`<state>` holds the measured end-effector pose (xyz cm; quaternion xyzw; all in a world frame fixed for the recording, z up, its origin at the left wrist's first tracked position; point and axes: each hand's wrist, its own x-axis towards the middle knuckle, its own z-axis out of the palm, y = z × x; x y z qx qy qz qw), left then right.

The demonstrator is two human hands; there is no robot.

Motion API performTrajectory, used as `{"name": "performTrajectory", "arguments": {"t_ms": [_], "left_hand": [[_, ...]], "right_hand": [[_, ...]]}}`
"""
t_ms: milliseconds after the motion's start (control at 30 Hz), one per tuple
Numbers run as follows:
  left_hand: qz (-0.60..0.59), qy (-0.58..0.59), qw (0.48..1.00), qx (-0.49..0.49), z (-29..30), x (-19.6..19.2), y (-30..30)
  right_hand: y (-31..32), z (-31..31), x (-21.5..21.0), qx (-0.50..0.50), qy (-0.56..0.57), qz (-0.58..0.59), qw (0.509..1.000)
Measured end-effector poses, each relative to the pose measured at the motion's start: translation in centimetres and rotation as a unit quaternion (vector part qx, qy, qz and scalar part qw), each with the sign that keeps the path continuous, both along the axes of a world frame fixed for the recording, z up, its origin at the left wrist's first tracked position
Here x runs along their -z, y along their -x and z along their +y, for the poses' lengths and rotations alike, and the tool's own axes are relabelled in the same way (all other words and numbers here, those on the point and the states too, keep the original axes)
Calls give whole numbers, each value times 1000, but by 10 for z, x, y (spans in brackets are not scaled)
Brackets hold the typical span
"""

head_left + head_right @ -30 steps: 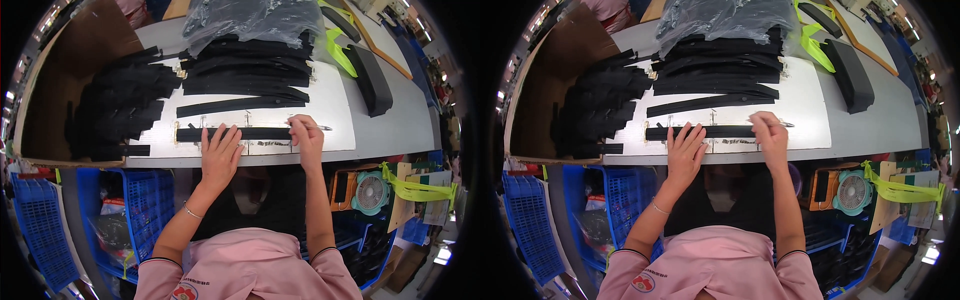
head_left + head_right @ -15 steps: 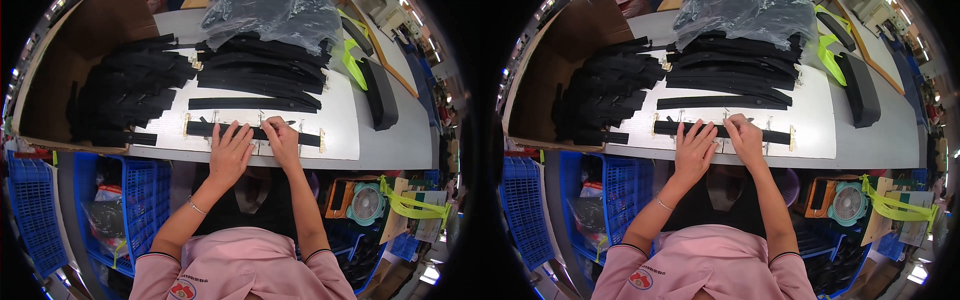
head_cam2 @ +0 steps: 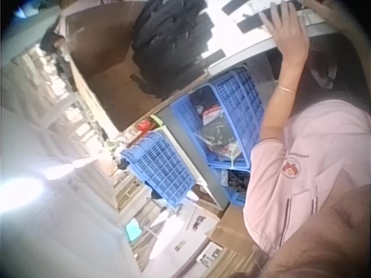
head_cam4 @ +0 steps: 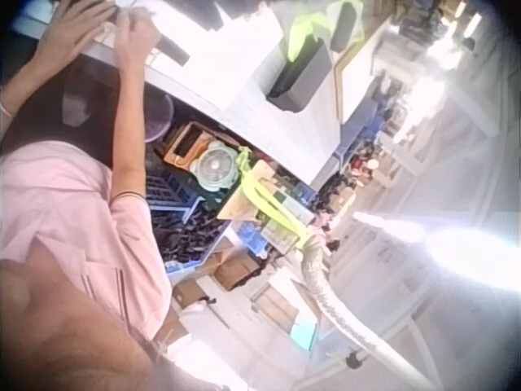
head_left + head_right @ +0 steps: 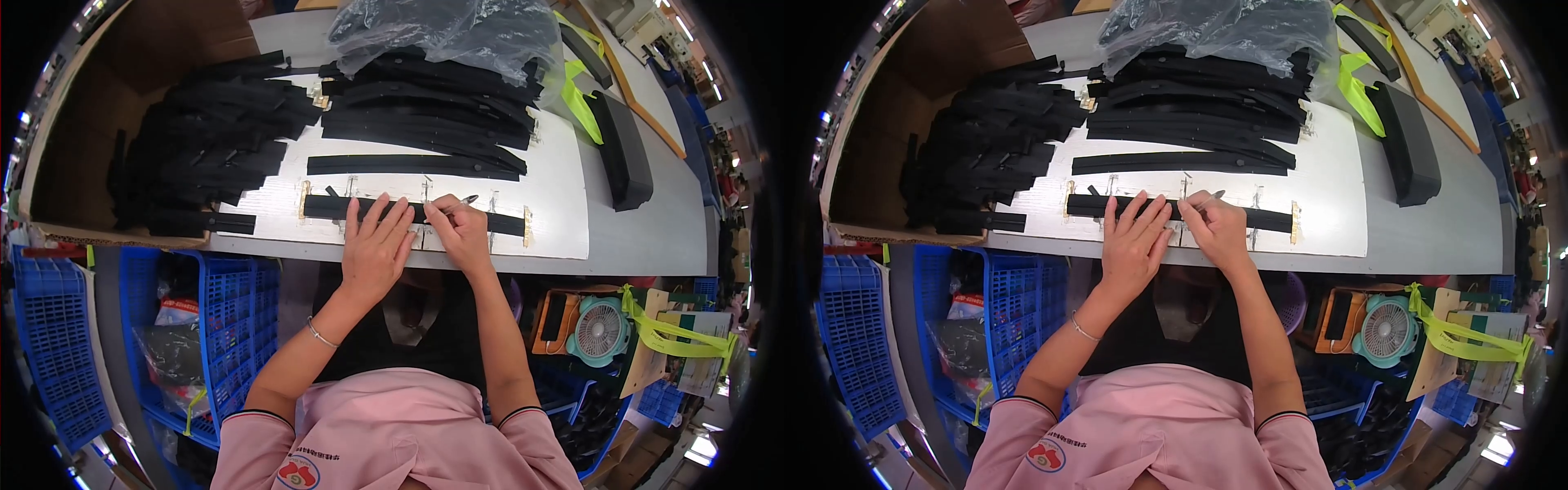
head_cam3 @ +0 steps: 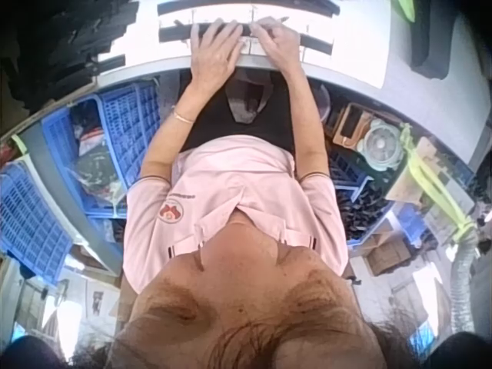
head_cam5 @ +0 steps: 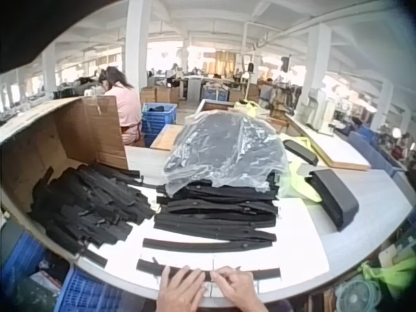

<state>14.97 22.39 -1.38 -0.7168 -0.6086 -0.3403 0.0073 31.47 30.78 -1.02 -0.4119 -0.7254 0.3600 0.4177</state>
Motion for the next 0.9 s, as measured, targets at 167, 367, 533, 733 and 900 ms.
{"name": "performTrajectory", "arguments": {"t_ms": [167, 367, 533, 733, 900], "left_hand": [[7, 0, 1000, -3, 0, 2, 1], [-2, 4, 1000, 0, -1, 1, 2], [-63, -3, 997, -39, -7, -10, 24], [-74, 11, 985, -157, -12, -16, 89], [-41, 105, 990, -89, -1, -20, 104]], "right_hand": [[2, 0, 1, -15, 13, -7, 1000], [-1, 1, 0, -30, 65, 27, 997], [-4, -2, -9, 4, 162, 86, 983], [0, -2, -9, 12, 160, 104, 982], [-1, -1, -7, 11, 158, 109, 981]]}}
